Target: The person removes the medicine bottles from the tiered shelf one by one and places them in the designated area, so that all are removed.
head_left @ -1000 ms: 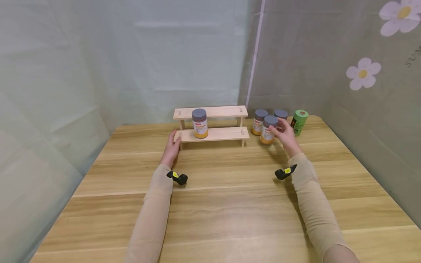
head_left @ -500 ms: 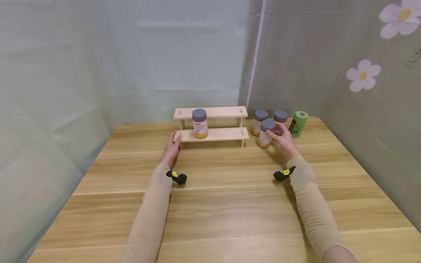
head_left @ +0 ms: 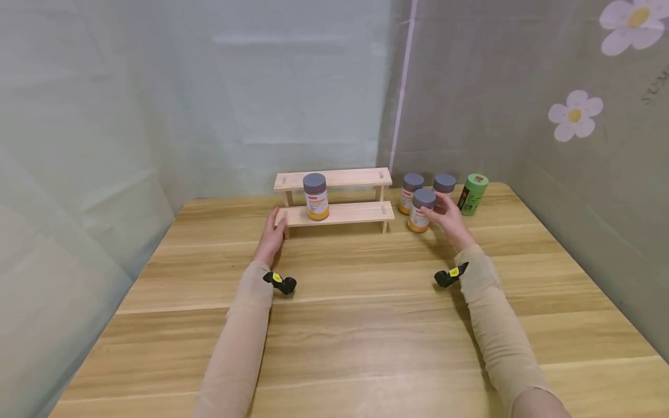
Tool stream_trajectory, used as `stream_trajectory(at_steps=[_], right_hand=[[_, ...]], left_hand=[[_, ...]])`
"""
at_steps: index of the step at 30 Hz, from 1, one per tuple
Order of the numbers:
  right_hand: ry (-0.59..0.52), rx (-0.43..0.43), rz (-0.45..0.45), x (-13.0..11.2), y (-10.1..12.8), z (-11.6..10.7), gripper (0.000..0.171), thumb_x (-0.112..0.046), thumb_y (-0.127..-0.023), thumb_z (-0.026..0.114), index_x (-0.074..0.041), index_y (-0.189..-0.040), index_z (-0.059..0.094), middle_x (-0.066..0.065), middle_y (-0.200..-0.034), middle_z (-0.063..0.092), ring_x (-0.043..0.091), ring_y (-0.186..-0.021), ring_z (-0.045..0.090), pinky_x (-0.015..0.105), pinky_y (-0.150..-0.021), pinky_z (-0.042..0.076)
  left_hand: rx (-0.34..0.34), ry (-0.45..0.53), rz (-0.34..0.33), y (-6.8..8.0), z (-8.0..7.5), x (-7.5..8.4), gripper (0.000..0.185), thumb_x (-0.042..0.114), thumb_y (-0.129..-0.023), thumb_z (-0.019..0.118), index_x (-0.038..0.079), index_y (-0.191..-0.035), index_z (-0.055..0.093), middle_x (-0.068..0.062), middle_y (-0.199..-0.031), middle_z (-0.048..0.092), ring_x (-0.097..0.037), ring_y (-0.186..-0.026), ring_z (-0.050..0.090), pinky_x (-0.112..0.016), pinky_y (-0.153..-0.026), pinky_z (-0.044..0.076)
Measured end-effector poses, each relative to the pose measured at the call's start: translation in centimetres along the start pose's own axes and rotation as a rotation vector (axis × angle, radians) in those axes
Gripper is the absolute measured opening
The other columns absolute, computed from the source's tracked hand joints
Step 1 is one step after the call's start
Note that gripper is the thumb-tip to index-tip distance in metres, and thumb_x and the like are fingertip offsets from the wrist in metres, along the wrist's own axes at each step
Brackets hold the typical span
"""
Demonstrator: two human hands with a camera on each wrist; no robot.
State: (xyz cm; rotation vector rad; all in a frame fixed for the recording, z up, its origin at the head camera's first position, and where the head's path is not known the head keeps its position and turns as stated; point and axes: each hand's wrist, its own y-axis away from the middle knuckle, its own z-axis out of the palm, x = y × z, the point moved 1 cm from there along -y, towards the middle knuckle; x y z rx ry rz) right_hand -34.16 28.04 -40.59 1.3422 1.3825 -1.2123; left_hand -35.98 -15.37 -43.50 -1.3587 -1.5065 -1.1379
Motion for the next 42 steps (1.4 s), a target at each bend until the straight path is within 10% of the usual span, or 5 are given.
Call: stream_trajectory(at_steps=[22,42], right_hand=[[0.393,0.179,-0.255,-4.6,1.3,1.1,0.068,-0.016,-0.086,0.074,-0.006,-0.144,0.04,0.021,-0.148,0.038,0.04,-0.138,0.035,0.055,-0.115,0.029],[0.453,0.059,-0.43,-5.6,2.0,5.3,0.069,-0.014,-0.083,0.077,-0.004,-0.141,0.043,0.019,-0.147,0.038,0.037,-0.138,0.035,0.055,-0.115,0.03]], left_hand=[[0.008,0.009,0.013,0.0,0.0,0.0,0.059,0.037,-0.105,0.035,0.025,-0.157,0.01,-0.007,-0.165,0.008,-0.031,-0.151,0.011,-0.049,-0.124,0.01],[0.009,0.019,0.003,0.4,0.1,0.0,0.06,0.04,-0.105,0.035,0.025,-0.157,0.01,-0.005,-0.165,0.007,-0.031,-0.151,0.012,-0.049,-0.124,0.011]])
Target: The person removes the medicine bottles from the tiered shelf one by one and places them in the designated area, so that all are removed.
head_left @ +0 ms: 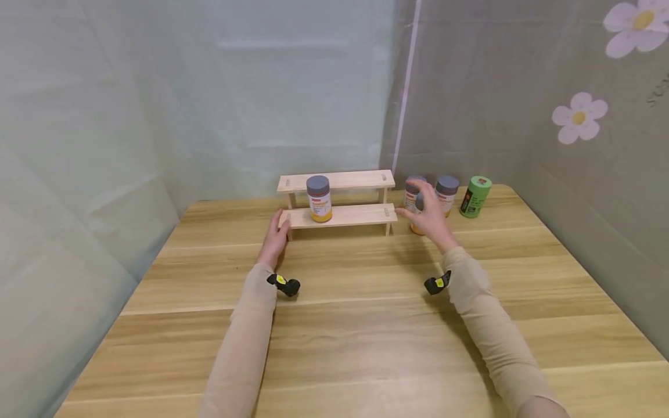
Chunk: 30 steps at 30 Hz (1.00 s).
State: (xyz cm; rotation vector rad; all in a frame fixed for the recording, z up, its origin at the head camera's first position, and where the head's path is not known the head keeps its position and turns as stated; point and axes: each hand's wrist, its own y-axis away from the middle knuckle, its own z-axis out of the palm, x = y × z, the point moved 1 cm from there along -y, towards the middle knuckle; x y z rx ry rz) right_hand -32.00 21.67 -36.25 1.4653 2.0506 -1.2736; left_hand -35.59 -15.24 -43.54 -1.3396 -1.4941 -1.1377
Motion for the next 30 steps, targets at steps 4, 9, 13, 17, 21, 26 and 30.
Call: stream_trajectory(at_steps=[4,9,13,17,21,26,30], right_hand=[[0.012,-0.04,-0.003,-0.2,0.0,1.0,0.069,-0.016,-0.083,0.077,-0.006,-0.142,0.042,0.018,-0.149,0.038,0.036,-0.139,0.036,0.055,-0.114,0.031],[-0.011,-0.071,-0.01,-0.6,0.0,2.0,0.068,-0.014,-0.083,0.076,-0.006,-0.142,0.042,0.018,-0.148,0.039,0.036,-0.139,0.036,0.056,-0.114,0.031],[-0.031,-0.094,-0.014,-1.0,-0.1,2.6,0.069,-0.013,-0.083,0.076,-0.005,-0.143,0.042,0.018,-0.147,0.04,0.036,-0.14,0.035,0.055,-0.115,0.03],[-0.046,-0.105,-0.01,-1.4,-0.3,3.1,0.069,-0.013,-0.084,0.076,-0.005,-0.143,0.041,0.017,-0.148,0.041,0.035,-0.14,0.036,0.054,-0.116,0.029],[-0.043,-0.108,-0.008,-1.4,-0.6,3.8,0.067,-0.014,-0.086,0.074,-0.005,-0.143,0.041,0.018,-0.146,0.042,0.036,-0.138,0.038,0.053,-0.115,0.03],[-0.04,-0.112,-0.018,-1.3,-0.8,4.7,0.064,-0.016,-0.088,0.072,-0.005,-0.143,0.041,0.019,-0.145,0.044,0.036,-0.136,0.041,0.052,-0.113,0.034],[-0.066,-0.129,-0.02,-1.5,-1.2,5.6,0.063,-0.018,-0.089,0.07,-0.007,-0.144,0.04,0.015,-0.146,0.043,0.034,-0.137,0.039,0.053,-0.113,0.034]], left_hand=[[0.001,0.003,-0.001,-0.1,0.0,-0.1,0.06,0.039,-0.104,0.035,0.024,-0.157,0.01,-0.006,-0.165,0.007,-0.031,-0.151,0.011,-0.049,-0.124,0.01],[-0.004,-0.006,-0.01,-0.1,-0.1,-0.1,0.06,0.041,-0.104,0.035,0.027,-0.157,0.009,-0.005,-0.165,0.007,-0.031,-0.152,0.01,-0.049,-0.124,0.009],[-0.003,-0.014,-0.01,-0.3,-0.1,-0.1,0.06,0.041,-0.104,0.034,0.028,-0.157,0.009,-0.005,-0.165,0.006,-0.03,-0.152,0.008,-0.049,-0.124,0.008],[-0.006,-0.011,-0.002,-0.3,0.1,0.0,0.06,0.04,-0.104,0.035,0.026,-0.157,0.009,-0.004,-0.165,0.006,-0.03,-0.152,0.007,-0.049,-0.124,0.008],[-0.009,-0.003,0.001,-0.3,0.2,0.1,0.06,0.039,-0.104,0.035,0.025,-0.157,0.009,-0.005,-0.165,0.006,-0.031,-0.152,0.009,-0.05,-0.124,0.009],[-0.012,-0.003,-0.003,-0.2,0.1,0.1,0.06,0.04,-0.104,0.035,0.026,-0.157,0.009,-0.005,-0.165,0.005,-0.032,-0.152,0.01,-0.051,-0.123,0.009],[-0.009,-0.004,-0.001,-0.2,-0.1,0.0,0.061,0.04,-0.104,0.035,0.025,-0.157,0.009,-0.006,-0.165,0.006,-0.033,-0.151,0.012,-0.05,-0.123,0.01]])
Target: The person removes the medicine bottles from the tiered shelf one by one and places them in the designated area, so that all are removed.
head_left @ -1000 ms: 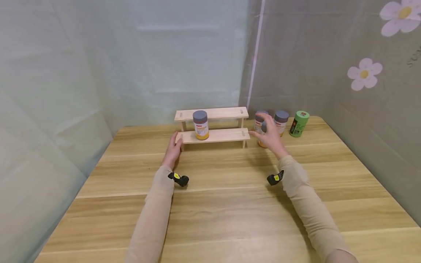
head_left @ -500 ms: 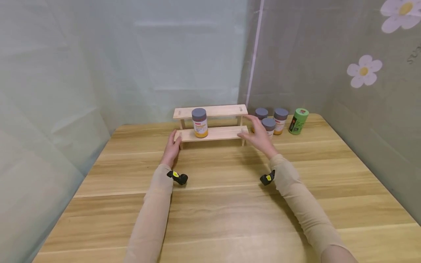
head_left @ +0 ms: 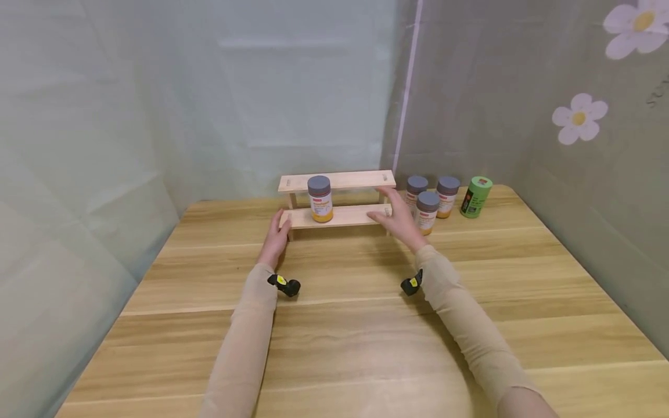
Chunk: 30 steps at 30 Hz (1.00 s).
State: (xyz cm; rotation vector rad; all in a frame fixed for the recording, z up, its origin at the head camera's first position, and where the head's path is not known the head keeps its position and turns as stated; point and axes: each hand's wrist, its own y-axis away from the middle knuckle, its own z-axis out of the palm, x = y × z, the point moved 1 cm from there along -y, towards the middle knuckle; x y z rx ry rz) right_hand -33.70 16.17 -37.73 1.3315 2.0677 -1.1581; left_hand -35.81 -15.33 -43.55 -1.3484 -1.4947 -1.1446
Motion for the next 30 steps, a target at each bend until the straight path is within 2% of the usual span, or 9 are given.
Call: stream_trajectory(at_steps=[16,20,24,27,30], right_hand=[[-0.011,-0.053,0.008,-0.5,-1.3,2.8,0.061,-0.02,-0.091,0.069,-0.011,-0.144,0.041,0.012,-0.147,0.044,0.031,-0.136,0.042,0.05,-0.113,0.036],[-0.085,-0.061,-0.002,-1.0,-1.9,3.4,0.064,-0.022,-0.09,0.069,-0.011,-0.146,0.039,0.01,-0.149,0.043,0.029,-0.138,0.041,0.047,-0.115,0.034],[-0.232,-0.09,0.009,-1.8,-2.3,3.9,0.066,-0.018,-0.09,0.069,-0.008,-0.147,0.036,0.013,-0.151,0.041,0.029,-0.139,0.041,0.045,-0.118,0.031],[-0.326,-0.124,0.042,-2.4,-2.6,4.2,0.067,-0.014,-0.09,0.068,-0.008,-0.147,0.034,0.017,-0.151,0.04,0.032,-0.14,0.04,0.046,-0.119,0.03],[-0.372,-0.151,0.086,-2.9,-3.0,4.6,0.067,-0.015,-0.091,0.068,-0.012,-0.148,0.033,0.017,-0.15,0.04,0.032,-0.14,0.04,0.047,-0.118,0.031]], left_hand=[[-0.002,-0.021,-0.006,0.0,0.1,-0.4,0.061,0.043,-0.104,0.034,0.026,-0.157,0.009,-0.004,-0.165,0.006,-0.032,-0.152,0.009,-0.052,-0.123,0.009],[0.003,-0.02,0.004,0.0,0.1,-0.2,0.061,0.043,-0.104,0.034,0.027,-0.157,0.009,-0.004,-0.165,0.006,-0.031,-0.152,0.011,-0.051,-0.123,0.01],[0.003,-0.026,0.008,-0.1,0.0,-0.1,0.061,0.043,-0.104,0.033,0.027,-0.157,0.008,-0.005,-0.165,0.006,-0.032,-0.151,0.011,-0.051,-0.123,0.01],[0.003,-0.026,0.006,0.0,0.0,-0.1,0.06,0.042,-0.104,0.034,0.027,-0.157,0.008,-0.005,-0.165,0.006,-0.032,-0.151,0.011,-0.051,-0.123,0.01],[0.003,-0.02,0.005,0.1,-0.1,-0.1,0.06,0.041,-0.104,0.034,0.026,-0.157,0.009,-0.005,-0.165,0.007,-0.032,-0.151,0.012,-0.05,-0.124,0.01]])
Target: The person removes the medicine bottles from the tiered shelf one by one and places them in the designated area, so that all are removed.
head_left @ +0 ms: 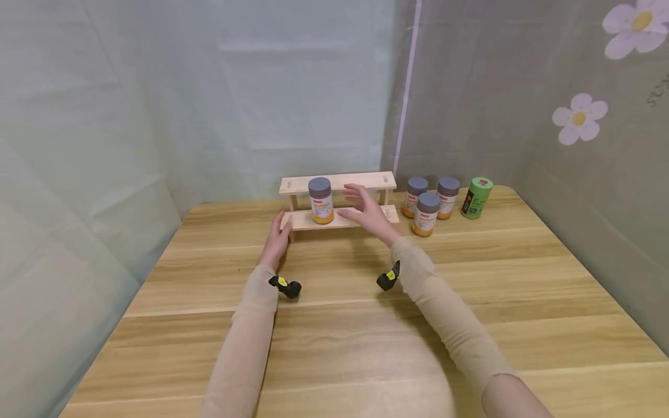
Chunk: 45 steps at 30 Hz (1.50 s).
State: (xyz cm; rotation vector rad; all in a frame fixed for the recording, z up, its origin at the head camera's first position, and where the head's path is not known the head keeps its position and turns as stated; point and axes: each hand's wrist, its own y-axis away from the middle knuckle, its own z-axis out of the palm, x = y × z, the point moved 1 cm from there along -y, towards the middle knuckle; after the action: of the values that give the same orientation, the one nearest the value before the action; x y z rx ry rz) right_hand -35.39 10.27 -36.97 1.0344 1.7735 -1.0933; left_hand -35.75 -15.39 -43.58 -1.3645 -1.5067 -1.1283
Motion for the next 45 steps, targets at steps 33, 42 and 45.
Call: stream_trajectory(at_steps=[33,42,45], right_hand=[[-0.147,0.008,0.188,-0.8,-4.1,3.9,0.063,-0.032,-0.092,0.067,-0.02,-0.146,0.037,0.015,-0.149,0.039,0.036,-0.133,0.045,0.05,-0.105,0.045],[-0.085,0.012,0.156,-0.9,-3.7,3.9,0.063,-0.034,-0.09,0.068,-0.019,-0.145,0.041,0.015,-0.145,0.045,0.032,-0.129,0.049,0.048,-0.099,0.051],[-0.088,0.024,0.159,-0.9,-3.6,3.8,0.062,-0.034,-0.091,0.068,-0.017,-0.144,0.042,0.015,-0.144,0.046,0.032,-0.126,0.052,0.046,-0.095,0.053]], left_hand=[[0.01,0.041,0.025,0.2,0.3,0.0,0.06,0.037,-0.105,0.036,0.023,-0.157,0.01,-0.008,-0.164,0.012,-0.032,-0.148,0.021,-0.048,-0.123,0.016],[0.007,0.048,0.028,0.3,0.0,-0.1,0.06,0.038,-0.104,0.037,0.023,-0.157,0.013,-0.006,-0.165,0.01,-0.032,-0.149,0.018,-0.05,-0.123,0.015],[0.001,0.057,0.031,0.3,0.1,-0.2,0.059,0.037,-0.104,0.037,0.023,-0.157,0.013,-0.006,-0.165,0.01,-0.031,-0.15,0.016,-0.049,-0.123,0.014]])
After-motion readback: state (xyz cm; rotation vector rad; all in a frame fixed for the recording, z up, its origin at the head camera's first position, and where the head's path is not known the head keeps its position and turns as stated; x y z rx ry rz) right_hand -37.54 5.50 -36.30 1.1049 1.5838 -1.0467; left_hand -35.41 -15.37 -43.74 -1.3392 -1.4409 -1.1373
